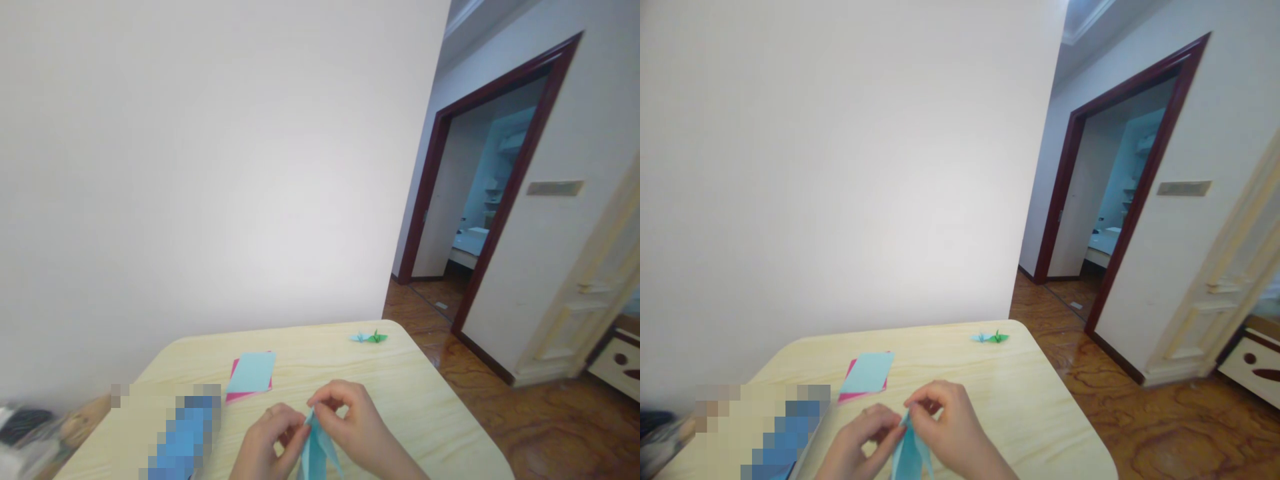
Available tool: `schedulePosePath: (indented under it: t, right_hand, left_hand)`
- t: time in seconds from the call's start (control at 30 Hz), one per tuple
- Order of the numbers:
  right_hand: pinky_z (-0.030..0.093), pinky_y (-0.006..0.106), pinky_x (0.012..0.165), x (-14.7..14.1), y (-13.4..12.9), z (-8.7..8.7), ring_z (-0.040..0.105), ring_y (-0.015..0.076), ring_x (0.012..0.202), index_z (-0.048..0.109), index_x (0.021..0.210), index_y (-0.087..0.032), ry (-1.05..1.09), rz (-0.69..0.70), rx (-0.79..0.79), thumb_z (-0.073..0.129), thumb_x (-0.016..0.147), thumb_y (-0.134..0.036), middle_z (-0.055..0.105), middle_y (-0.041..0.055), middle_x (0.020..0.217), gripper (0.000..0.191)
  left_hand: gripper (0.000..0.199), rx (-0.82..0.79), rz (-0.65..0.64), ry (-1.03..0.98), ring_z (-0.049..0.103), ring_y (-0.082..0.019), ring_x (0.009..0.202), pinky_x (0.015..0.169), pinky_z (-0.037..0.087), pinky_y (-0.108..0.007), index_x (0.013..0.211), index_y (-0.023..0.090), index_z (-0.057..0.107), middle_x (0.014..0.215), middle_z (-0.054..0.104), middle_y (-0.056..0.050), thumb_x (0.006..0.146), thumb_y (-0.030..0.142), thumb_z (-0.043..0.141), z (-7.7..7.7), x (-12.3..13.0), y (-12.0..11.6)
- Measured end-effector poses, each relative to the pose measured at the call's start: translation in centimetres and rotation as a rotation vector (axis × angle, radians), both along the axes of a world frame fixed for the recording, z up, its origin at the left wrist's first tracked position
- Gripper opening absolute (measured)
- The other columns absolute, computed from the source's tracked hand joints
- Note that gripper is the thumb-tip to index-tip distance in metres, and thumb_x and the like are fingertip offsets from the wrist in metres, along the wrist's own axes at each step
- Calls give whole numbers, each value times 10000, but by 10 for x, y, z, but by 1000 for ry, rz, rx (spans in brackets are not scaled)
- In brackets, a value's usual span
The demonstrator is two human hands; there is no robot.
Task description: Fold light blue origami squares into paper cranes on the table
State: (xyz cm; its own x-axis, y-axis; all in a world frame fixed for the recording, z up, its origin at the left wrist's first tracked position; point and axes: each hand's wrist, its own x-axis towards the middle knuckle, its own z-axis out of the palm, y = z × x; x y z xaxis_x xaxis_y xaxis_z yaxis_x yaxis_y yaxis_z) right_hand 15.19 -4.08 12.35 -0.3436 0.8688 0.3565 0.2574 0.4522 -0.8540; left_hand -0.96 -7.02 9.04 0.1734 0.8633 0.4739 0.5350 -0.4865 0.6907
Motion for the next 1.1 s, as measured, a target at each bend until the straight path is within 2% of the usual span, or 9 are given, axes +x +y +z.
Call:
schedulePosePath:
  t: [0.17,0.37,0.53,0.87,1.0,1.1]
  right_hand:
    - [470,216,592,-1,1,-4,618,143,646,707,750,-172,6,3,1,556,720,-115,686,28,698,164]
    - [475,223,625,2,2,-1,621,145,684,702,772,-176,26,46,-8,558,752,-144,686,31,728,149]
    - [471,228,653,4,2,0,616,144,705,703,786,-171,37,62,7,567,766,-157,680,36,745,138]
    - [475,245,695,5,1,-2,613,153,749,703,836,-187,47,90,-45,569,791,-186,674,41,782,141]
    - [482,247,687,3,-1,-4,613,157,731,702,842,-171,51,72,-15,627,731,-170,669,45,772,134]
    - [480,242,672,1,0,-5,615,156,704,706,779,-164,47,22,-2,654,695,-154,670,37,728,100]
  left_hand:
    - [141,9,21,61,589,-126,554,517,473,-192,684,217,609,618,603,12,802,246,539,3,0,-3]
    - [131,-14,6,9,628,-143,696,593,501,-195,826,249,647,765,669,-6,831,284,522,2,-1,-3]
    - [177,49,49,50,622,-149,682,606,500,-210,755,235,652,713,664,-10,837,319,520,-3,-1,-1]
    - [153,102,115,173,615,-147,660,618,493,-222,712,224,625,667,631,8,825,270,534,0,-3,-3]
    - [147,105,151,192,612,-146,643,597,491,-217,711,226,625,654,628,11,821,268,536,0,-2,-3]
    - [135,120,143,209,617,-148,653,601,493,-218,721,226,622,666,633,9,820,263,539,-1,-2,-3]
